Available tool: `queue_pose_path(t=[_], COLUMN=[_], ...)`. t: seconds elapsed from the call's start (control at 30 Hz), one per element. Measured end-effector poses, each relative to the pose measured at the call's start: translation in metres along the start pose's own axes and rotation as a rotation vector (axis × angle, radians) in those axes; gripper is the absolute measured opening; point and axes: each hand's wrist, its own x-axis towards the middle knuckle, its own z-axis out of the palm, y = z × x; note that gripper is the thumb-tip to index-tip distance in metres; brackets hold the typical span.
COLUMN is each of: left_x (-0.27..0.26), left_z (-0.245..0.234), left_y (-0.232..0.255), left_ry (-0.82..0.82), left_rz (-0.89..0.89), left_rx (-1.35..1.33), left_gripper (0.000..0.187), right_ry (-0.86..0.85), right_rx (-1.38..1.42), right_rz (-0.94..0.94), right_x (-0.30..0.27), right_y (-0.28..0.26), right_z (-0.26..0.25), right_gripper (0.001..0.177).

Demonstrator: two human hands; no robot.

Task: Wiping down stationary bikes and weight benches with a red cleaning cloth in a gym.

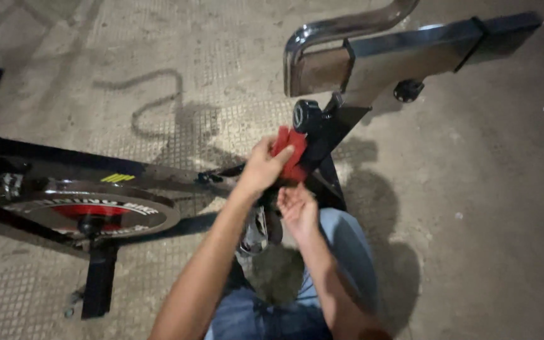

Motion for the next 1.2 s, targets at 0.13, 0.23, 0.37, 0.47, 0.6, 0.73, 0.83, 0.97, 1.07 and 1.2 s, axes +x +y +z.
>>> queue_pose_path(t=[0.13, 0.23, 0.37, 0.47, 0.6, 0.73, 0.83, 0.97, 1.07, 1.2], left_x=[-0.034, -0.037, -0.034, -0.058, -0.08, -0.081, -0.074, -0.077, -0.076, -0.062], left_z=[0.042, 0.049, 0.054, 0.065, 0.078, 0.098, 0.111, 0.124, 0.127, 0.115], left_y=[0.06, 0.044, 0.049, 0.06, 0.061, 0.047, 0.034, 0.017, -0.006, -0.018], left_ry=[0.111, 0.016, -0.069, -0.047, 0.019, 0.114, 0.305, 0.275, 0.322, 0.483], left_rz=[0.386, 0.623, 0.26, 0.375, 0.339, 0.424, 0.442, 0.58, 0.456, 0.436], left_rx=[0.207, 0.334, 0.496, 0.486, 0.474, 0.606, 0.663, 0.548, 0.393, 0.409], left_gripper=[0.049, 0.058, 0.047, 0.054, 0.055, 0.057, 0.054, 0.051, 0.054, 0.065], right_ry=[0.006, -0.121, -0.462, -0.32, -0.268, -0.315, -0.273, -0.295, -0.204, -0.136], right_rx=[0.012, 0.015, 0.17, 0.141, -0.006, -0.145, -0.307, -0.898, -0.603, -0.196], right_rz=[-0.063, -0.121, -0.149, -0.144, -0.125, -0.051, -0.131, -0.756, -0.691, -0.617], right_x=[-0.047, -0.023, -0.016, -0.047, -0.053, -0.058, -0.059, -0.059, -0.054, 0.057], right_y=[-0.047, -0.067, -0.068, -0.059, -0.083, -0.107, -0.134, -0.158, -0.158, -0.144], right_z=[0.093, 0.054, 0.06, 0.092, 0.112, 0.104, 0.091, 0.09, 0.1, -0.059], right_gripper=[0.029, 0.038, 0.038, 0.046, 0.059, 0.056, 0.044, 0.027, 0.028, 0.026])
